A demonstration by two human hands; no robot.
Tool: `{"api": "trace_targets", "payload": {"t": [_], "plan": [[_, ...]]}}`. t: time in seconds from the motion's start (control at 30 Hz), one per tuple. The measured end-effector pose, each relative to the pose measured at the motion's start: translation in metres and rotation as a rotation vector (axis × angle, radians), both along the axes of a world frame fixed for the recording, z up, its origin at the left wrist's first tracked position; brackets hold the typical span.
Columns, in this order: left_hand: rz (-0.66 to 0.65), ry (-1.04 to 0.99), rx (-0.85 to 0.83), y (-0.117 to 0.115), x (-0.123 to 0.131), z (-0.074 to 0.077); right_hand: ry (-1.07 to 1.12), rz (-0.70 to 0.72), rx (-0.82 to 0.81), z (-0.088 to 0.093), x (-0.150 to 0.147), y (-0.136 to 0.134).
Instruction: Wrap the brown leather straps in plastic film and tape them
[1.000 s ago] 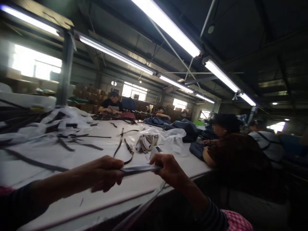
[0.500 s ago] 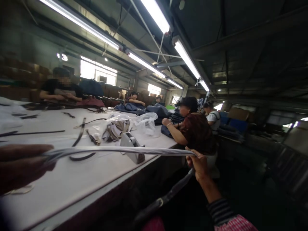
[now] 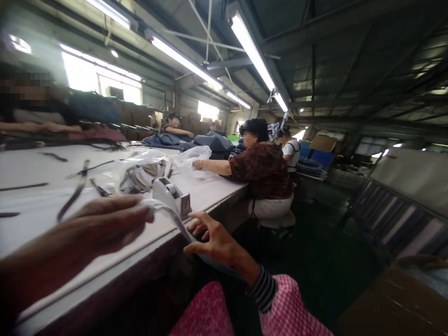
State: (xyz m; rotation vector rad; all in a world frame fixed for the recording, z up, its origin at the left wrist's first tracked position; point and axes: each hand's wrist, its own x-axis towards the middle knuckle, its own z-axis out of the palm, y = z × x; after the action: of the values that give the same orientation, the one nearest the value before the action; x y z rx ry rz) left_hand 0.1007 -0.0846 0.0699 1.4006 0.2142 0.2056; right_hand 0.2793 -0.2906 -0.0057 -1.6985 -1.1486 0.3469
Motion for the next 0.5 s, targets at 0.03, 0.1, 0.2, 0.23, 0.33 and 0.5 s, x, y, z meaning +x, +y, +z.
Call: {"api": "trace_targets", "payload": {"t": [0.03,0.1,0.2,0.23,0.33,0.5], "plan": [[-0.082,0.006,-0.016,-0.01,0.008,-0.003,-0.022,0.039,0.034,0.001,-0.012,0.007],[-0.166,-0.014,-0.053,-0.023,0.02,-0.013,-0.051,0.005,0.111,0.003,-0.027,0.015],[-0.209,-0.045,-0.095,-0.025,0.022,-0.039,-0.167,-0.11,0.148,0.003,-0.024,0.011],[-0.223,-0.038,-0.103,-0.025,0.02,-0.05,-0.246,-0.137,0.15,0.002,-0.018,0.008],[-0.284,0.021,-0.153,-0.027,0.01,-0.08,-0.513,-0.188,0.193,-0.002,-0.005,0.001],[-0.33,0.008,-0.296,-0.037,0.0,-0.097,-0.53,-0.136,0.202,-0.004,-0.008,0.006]]}}
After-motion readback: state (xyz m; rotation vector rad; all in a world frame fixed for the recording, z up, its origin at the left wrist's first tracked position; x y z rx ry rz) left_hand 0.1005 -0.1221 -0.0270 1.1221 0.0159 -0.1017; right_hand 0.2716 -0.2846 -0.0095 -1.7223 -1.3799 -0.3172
